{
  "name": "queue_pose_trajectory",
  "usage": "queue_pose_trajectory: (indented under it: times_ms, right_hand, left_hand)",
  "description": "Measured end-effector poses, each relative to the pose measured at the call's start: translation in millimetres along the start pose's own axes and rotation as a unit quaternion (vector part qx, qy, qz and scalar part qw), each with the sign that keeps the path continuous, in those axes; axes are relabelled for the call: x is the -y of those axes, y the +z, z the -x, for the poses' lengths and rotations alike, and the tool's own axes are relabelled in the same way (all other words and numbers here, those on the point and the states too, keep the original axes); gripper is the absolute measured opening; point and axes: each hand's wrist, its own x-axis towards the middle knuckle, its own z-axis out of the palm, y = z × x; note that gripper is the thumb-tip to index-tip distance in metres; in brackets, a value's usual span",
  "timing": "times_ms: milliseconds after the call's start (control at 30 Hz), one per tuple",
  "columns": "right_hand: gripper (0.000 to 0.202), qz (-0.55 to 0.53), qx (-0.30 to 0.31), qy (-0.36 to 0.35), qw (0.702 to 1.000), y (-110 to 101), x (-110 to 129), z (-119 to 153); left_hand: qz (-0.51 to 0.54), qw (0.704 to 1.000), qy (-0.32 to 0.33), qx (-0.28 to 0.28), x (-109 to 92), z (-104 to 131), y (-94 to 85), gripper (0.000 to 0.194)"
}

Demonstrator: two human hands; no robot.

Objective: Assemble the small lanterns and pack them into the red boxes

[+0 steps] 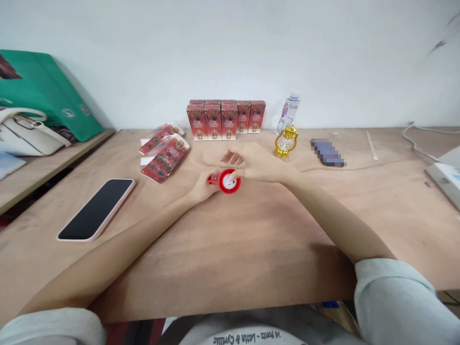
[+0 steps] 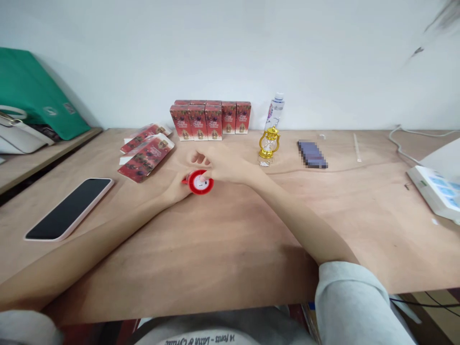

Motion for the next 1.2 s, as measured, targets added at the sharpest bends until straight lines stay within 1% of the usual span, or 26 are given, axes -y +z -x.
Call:
queue_pose_trajectory:
  times_ms: [67, 133, 200, 367, 467, 567, 600, 667, 767, 867, 933, 1000, 1067, 1133, 1200]
  right_hand:
    - [0.032, -0.018, 0.028, 0.025, 0.999, 3, 0, 2]
    - [0.031, -0.015, 0.043, 0.037, 0.998, 6, 2, 3]
    - [0.029, -0.002, 0.047, 0.043, 0.998, 8, 4, 4]
    - [0.028, 0.015, 0.045, 0.038, 0.998, 6, 7, 2]
    - [0.024, -0.029, 0.051, 0.046, 0.997, 1, 2, 0]
    - [0.023, -0.079, 0.074, 0.037, 0.993, -5, -1, 0]
    - [0.024, -0.075, 0.080, 0.029, 0.994, -7, -2, 1]
    - [0.025, -0.031, 0.083, 0.016, 0.996, -9, -2, 2]
    - [0.026, 0.061, 0.068, -0.015, 0.996, -9, 0, 3]
    - [0.027, 0.108, 0.052, -0.051, 0.992, -7, 0, 3]
    - [0.026, 0.130, 0.052, -0.042, 0.989, -5, -1, 3]
    - [0.023, 0.154, 0.056, -0.015, 0.986, -4, -3, 3]
    - [0.023, 0.161, 0.054, -0.003, 0.986, -3, -4, 3]
    - [0.023, 0.144, 0.049, -0.015, 0.988, -3, -5, 4]
    - [0.024, 0.115, 0.046, -0.030, 0.992, -3, -6, 4]
  left_hand:
    - [-0.006, 1.000, -0.005, 0.004, 1, 1, -1.1, 0.030]
    - [-0.016, 1.000, -0.022, 0.000, 2, 1, -2.1, 0.031]
    - [-0.024, 0.999, -0.033, 0.001, 2, 2, -2.8, 0.031]
    - [-0.018, 0.999, -0.028, 0.004, 0, 2, -3.4, 0.033]
    - [-0.005, 0.999, -0.045, 0.007, -1, 0, -3.6, 0.037]
    - [0.004, 0.999, -0.047, 0.019, -1, -1, -3.9, 0.043]
    - [0.005, 0.999, -0.045, 0.019, -1, -1, -4.0, 0.045]
    - [0.013, 0.999, -0.041, 0.012, -1, -1, -3.9, 0.045]
    - [0.032, 0.999, -0.038, -0.011, 0, -1, -3.5, 0.045]
    - [0.047, 0.997, -0.039, -0.038, 5, -1, -1.5, 0.049]
    - [0.062, 0.996, -0.042, -0.045, 12, -3, 1.2, 0.051]
    - [0.079, 0.994, -0.050, -0.052, 20, -4, 4.2, 0.051]
    - [0.091, 0.992, -0.057, -0.061, 26, -5, 6.6, 0.051]
    - [0.092, 0.992, -0.060, -0.060, 29, -5, 7.5, 0.051]
    - [0.088, 0.993, -0.062, -0.050, 27, -5, 6.9, 0.049]
